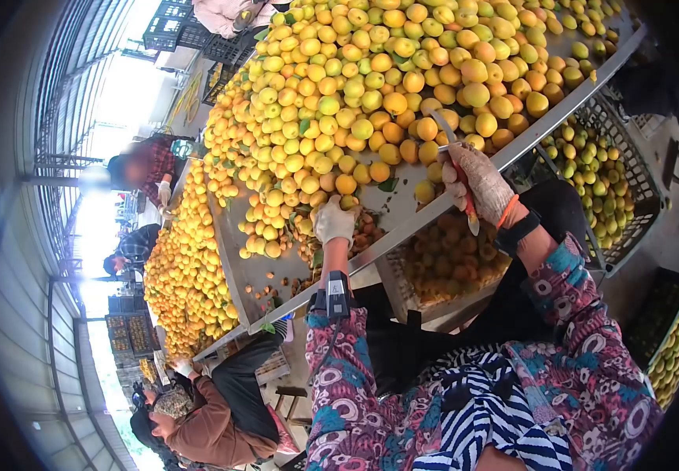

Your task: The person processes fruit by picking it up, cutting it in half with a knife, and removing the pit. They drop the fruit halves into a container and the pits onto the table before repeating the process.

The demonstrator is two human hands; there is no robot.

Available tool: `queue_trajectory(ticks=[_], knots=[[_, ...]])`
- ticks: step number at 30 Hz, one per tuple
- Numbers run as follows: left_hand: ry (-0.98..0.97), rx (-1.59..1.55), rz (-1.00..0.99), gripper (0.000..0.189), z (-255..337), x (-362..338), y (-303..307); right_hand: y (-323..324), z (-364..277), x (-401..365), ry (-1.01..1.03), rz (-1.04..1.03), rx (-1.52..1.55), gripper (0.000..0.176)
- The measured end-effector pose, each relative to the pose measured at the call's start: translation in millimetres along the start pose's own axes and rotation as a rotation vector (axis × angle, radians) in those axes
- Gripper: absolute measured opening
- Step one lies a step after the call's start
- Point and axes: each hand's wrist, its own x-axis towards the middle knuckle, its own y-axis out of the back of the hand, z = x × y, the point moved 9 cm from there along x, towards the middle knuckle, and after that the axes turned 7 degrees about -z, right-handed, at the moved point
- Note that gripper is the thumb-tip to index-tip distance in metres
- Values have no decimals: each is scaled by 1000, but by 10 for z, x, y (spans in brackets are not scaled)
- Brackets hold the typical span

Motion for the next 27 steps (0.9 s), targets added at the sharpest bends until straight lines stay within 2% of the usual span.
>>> queue_trajectory(ticks=[3, 6, 9, 10, 13, 15, 17, 18, 21, 22, 24, 25, 27], knots=[[-9, -205, -24, 48, -44, 47, -32, 17, 10, 8, 17, -11, -23, 22], [-143, -1068, 58, 39, -221, -11, -30, 94, 16, 8, 35, -7, -12, 24], [-267, -1005, 148, 32, -33, -425, 492, 154, 50, 15, 18, 15, -12, 25], [-289, -1124, 119, 40, -67, -473, 433, 173, 55, 29, 20, 13, -19, 25], [-335, -820, 113, 42, 310, -920, 677, 160, 50, 31, 24, 17, -35, 22], [-275, -927, -122, 46, 517, -1099, 368, 176, 67, 31, 25, 21, -31, 22], [-515, -667, 6, 46, 960, -1364, 463, 182, 83, 25, 28, 17, -20, 20], [-525, -766, -25, 44, 988, -1384, 304, 204, 97, 31, 28, 18, -18, 20], [-513, -612, 233, 49, 757, -1234, 359, 198, 81, 17, 41, 21, -31, 20], [-237, -704, 127, 39, 504, -1071, 330, 189, 73, 5, 47, 22, -36, 19], [18, -551, 82, 29, 7, -746, 296, 189, 76, 4, 40, 36, -34, 20], [80, -368, 121, 26, -80, -697, 387, 198, 78, 12, 39, 42, -32, 20], [108, -219, 96, 27, -255, -534, 249, 208, 85, 21, 23, 76, -66, 20]])
